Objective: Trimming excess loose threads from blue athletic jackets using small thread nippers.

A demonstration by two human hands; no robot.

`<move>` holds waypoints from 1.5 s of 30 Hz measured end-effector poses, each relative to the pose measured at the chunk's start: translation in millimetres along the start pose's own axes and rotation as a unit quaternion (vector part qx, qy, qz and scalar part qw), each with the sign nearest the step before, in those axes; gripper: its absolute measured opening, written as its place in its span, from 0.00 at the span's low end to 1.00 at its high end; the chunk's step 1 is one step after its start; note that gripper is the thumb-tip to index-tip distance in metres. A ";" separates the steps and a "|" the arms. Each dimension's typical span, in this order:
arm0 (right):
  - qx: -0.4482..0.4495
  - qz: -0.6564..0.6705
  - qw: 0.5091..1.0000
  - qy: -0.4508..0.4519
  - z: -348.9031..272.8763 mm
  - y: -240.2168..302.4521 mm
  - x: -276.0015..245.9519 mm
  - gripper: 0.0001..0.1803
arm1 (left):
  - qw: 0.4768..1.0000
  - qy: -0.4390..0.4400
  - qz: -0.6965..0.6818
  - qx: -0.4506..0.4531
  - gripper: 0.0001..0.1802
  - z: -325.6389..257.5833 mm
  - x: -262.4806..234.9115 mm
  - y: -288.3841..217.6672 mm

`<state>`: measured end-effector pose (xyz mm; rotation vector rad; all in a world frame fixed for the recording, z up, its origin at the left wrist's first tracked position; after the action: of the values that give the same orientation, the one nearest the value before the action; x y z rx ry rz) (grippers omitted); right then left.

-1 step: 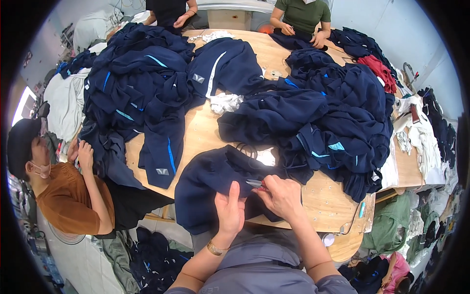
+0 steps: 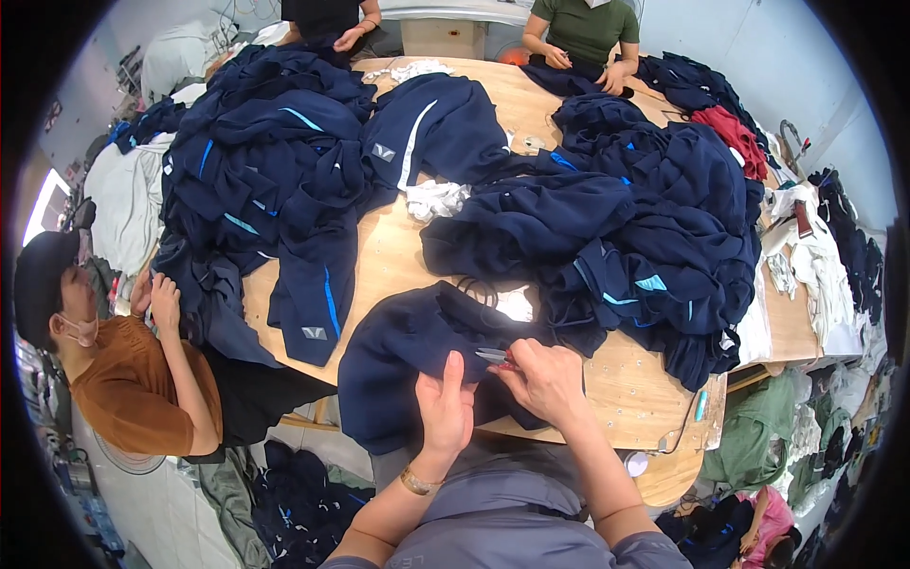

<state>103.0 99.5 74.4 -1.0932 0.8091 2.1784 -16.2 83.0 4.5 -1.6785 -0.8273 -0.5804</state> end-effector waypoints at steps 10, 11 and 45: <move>-0.010 0.033 0.998 0.056 -1.6 -6.2 2.6 0.16 | 0.998 0.000 0.056 -0.001 0.08 -2.1 -3.0 1.9; -0.017 0.031 0.998 0.052 -2.8 -5.5 2.4 0.16 | 0.998 -0.001 0.057 -0.003 0.08 -2.4 -2.1 1.8; 0.174 0.342 0.921 -0.064 -34.3 -23.3 17.6 0.15 | 0.987 -0.053 -0.059 -0.142 0.05 11.5 -11.6 25.9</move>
<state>127.5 93.8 37.0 -0.5153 1.6259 2.4621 -4.0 88.0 -23.1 -1.9432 -0.9607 -0.7221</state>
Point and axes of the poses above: each hand's wrist, its own z-axis towards the middle knuckle, its own x-axis out of the palm, y = z × x, the point moved 9 cm from there along z, towards the middle knuckle, and after that the axes turned 10 degrees about -x, right-handed, at the moved point
